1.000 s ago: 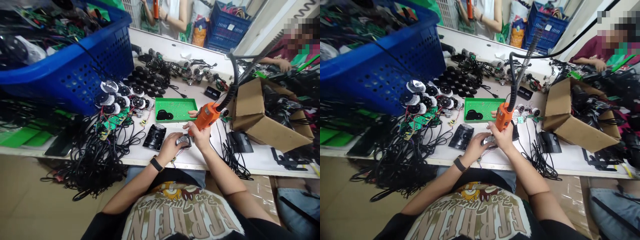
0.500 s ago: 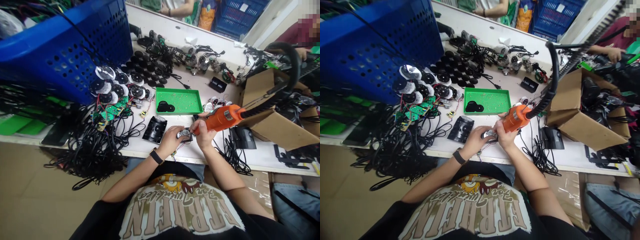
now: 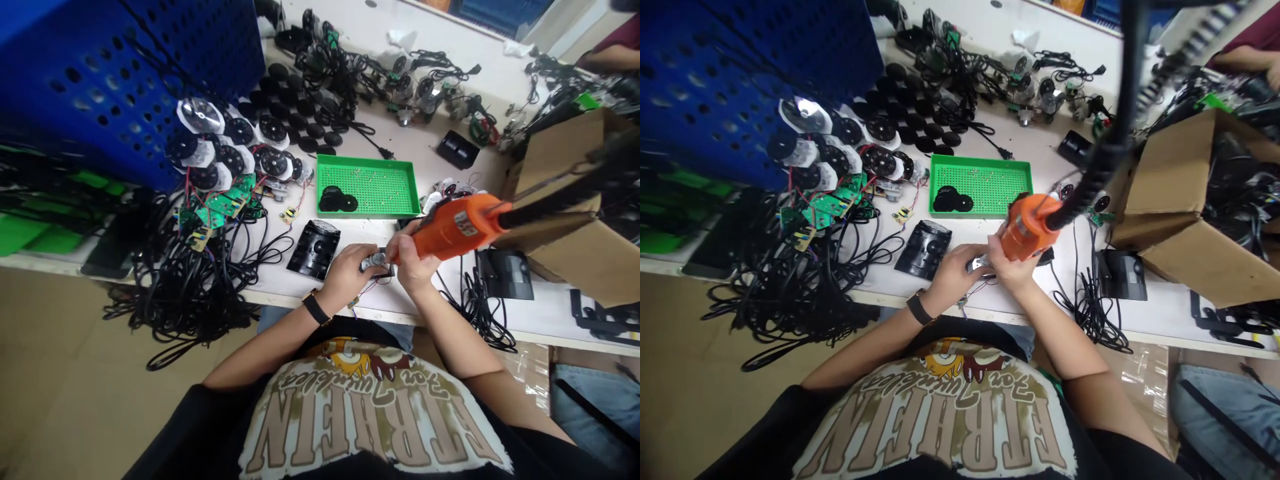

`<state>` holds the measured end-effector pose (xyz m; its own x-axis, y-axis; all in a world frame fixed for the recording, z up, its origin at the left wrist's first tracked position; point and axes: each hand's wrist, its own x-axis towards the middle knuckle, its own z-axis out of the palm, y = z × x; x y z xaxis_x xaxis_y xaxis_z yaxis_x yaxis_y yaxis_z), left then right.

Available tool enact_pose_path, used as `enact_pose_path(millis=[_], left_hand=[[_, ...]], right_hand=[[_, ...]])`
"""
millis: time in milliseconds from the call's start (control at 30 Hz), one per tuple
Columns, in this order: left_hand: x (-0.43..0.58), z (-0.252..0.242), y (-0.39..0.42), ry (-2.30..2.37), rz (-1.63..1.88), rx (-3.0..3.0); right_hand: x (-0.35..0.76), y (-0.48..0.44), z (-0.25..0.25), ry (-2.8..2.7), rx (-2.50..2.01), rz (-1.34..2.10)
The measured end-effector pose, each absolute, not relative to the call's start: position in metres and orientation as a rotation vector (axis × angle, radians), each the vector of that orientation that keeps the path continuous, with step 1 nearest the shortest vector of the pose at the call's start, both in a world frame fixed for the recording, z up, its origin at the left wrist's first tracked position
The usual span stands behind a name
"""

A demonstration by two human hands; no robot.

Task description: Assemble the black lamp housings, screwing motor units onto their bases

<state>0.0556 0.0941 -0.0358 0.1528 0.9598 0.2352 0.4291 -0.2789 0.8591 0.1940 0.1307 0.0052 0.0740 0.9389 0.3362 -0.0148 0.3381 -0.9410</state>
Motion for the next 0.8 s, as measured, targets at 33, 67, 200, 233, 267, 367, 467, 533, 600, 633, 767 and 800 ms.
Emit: enact_pose_path(millis=[33, 67, 200, 233, 267, 367, 467, 533, 600, 633, 767, 800], left_hand=[[0.056, -0.035, 0.094, 1.329, 1.066, 1.807], [0.056, -0.034, 0.095, 1.335, 1.059, 1.812], [0.057, -0.031, 0.094, 1.351, 1.074, 1.819], [0.058, -0.031, 0.094, 1.356, 1.082, 1.817], [0.058, -0.032, 0.094, 1.359, 1.09, 1.813], [0.059, -0.034, 0.093, 1.363, 1.102, 1.802], [0.059, -0.035, 0.093, 1.367, 1.104, 1.794], [0.058, -0.034, 0.094, 1.367, 1.104, 1.792], [0.058, -0.034, 0.094, 1.363, 1.105, 1.794], [0.058, -0.033, 0.094, 1.361, 1.105, 1.795], [0.058, -0.033, 0.093, 1.362, 1.103, 1.799], [0.058, -0.033, 0.093, 1.365, 1.104, 1.8]], right_hand=[[0.193, 0.131, 0.006, -1.273, -0.962, 0.918], [0.192, 0.131, 0.008, -1.262, -0.949, 0.919], [0.192, 0.132, 0.019, -1.246, -0.892, 0.929], [0.193, 0.133, 0.022, -1.225, -0.873, 0.933], [0.193, 0.133, 0.025, -1.202, -0.851, 0.938], [0.195, 0.133, 0.03, -1.137, -0.779, 0.939], [0.196, 0.133, 0.03, -1.122, -0.725, 0.939], [0.195, 0.133, 0.03, -1.129, -0.704, 0.926], [0.195, 0.133, 0.03, -1.134, -0.691, 0.913], [0.195, 0.134, 0.029, -1.137, -0.69, 0.912], [0.195, 0.135, 0.026, -1.156, -0.727, 0.926], [0.194, 0.136, 0.024, -1.158, -0.744, 0.932]])
